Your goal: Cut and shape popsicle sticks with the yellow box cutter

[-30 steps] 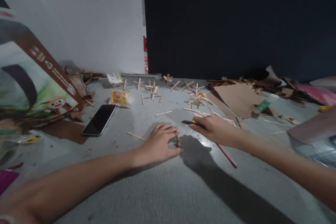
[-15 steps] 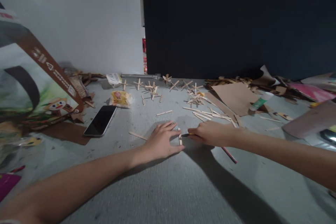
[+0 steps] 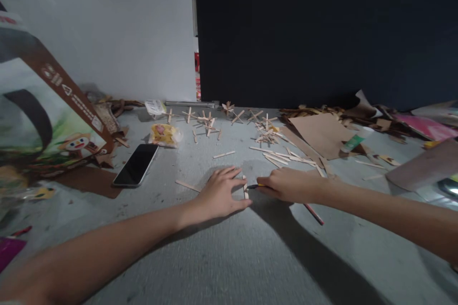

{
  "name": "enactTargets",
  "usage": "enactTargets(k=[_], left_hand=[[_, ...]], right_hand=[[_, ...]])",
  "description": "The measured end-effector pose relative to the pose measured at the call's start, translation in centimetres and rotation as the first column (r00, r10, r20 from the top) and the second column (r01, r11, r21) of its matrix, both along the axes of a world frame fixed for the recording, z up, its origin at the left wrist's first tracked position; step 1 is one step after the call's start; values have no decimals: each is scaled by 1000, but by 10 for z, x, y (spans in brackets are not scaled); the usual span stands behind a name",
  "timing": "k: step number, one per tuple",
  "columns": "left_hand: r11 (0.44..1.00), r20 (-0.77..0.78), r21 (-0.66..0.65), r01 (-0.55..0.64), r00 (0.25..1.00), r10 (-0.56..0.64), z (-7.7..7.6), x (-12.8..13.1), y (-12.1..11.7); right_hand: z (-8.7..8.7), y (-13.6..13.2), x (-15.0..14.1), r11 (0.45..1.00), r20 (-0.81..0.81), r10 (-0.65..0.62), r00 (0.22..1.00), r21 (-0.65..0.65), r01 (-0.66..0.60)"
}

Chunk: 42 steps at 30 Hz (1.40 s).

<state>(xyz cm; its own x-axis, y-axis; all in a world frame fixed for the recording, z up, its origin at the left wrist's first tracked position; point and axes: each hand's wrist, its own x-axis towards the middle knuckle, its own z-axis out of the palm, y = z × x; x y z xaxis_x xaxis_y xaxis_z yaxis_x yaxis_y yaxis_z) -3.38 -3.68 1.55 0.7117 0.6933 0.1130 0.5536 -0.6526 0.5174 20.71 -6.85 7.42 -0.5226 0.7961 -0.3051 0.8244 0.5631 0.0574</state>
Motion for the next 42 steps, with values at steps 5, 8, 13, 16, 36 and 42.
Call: enactTargets(k=[5,8,13,16,36,42], left_hand=[[1000,-6,8,-7,1000,7,2,1,-1],[1000,-9,11,-6,1000,6,3,1,-2],[1000,4,8,-8,1000,8,2,0,-1],[1000,24,9,-9,1000,9,1,0,-1],[1000,28,26,-6,1000,5,-3,0,-1],[1000,49,20,-10,999,9,-4,0,0]], right_hand=[[-2,0,0,1000,7,-6,1000,13,5],[-4,0,1,1000,-1,-6,1000,20,6],[-4,-1,0,1000,2,6,1000,29,-6],[-5,-2,0,999,19,4,1000,37,-5],[-4,-10,-2,998,38,-2,999,64,0],[-8,-7,-1,998,32,2,999,64,-4]])
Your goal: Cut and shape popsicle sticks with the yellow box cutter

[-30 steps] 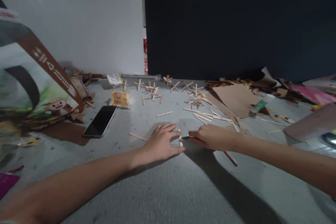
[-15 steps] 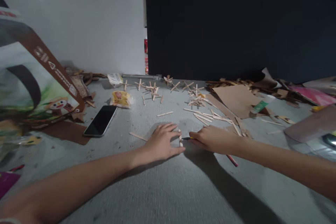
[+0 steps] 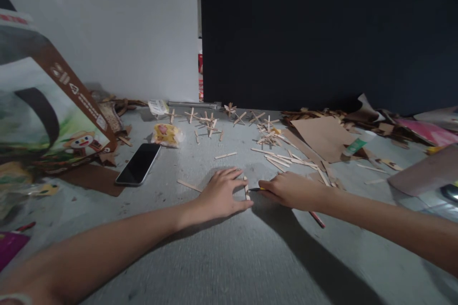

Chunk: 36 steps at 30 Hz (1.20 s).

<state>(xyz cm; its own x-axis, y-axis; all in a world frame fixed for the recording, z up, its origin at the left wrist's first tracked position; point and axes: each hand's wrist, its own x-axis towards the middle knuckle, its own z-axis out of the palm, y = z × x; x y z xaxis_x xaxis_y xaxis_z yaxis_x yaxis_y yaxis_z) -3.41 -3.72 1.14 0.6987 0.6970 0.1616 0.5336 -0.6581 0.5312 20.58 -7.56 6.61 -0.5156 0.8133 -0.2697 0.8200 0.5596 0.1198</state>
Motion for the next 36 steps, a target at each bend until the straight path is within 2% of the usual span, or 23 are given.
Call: enactTargets(k=[9,16,25,36], left_hand=[[1000,-15,4,1,1000,-1,1,0,-1],[1000,1,-8,11,1000,-11,-1,-2,1],[1000,-23,25,14,1000,-13,-2,-1,1],[999,-40,33,16,999,-15,-1,1,2]], right_hand=[[4,-2,-1,1000,2,-19,1000,-17,20],[-2,1,3,1000,-39,-10,999,-15,9],[2,0,0,1000,1,-16,1000,-26,16],[26,9,-18,994,181,107,978,-10,-107]])
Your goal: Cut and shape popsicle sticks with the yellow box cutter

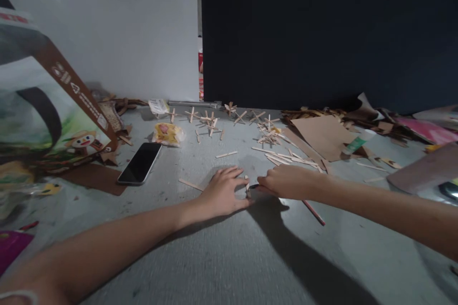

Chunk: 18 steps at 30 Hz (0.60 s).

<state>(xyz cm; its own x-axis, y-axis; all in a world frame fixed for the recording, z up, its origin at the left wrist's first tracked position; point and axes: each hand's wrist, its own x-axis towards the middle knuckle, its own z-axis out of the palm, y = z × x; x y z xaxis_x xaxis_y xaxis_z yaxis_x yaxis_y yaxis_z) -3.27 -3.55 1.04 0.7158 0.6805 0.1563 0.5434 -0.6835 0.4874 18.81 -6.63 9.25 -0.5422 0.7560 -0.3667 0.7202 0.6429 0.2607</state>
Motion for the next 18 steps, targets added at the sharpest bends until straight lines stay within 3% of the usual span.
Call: enactTargets(k=[8,18], left_hand=[[1000,38,3,6,999,-6,-7,1,5],[998,49,36,55,997,-57,-7,-2,5]], right_hand=[[23,24,-27,992,161,45,986,-128,-24],[28,31,-50,978,162,-46,986,-192,77]])
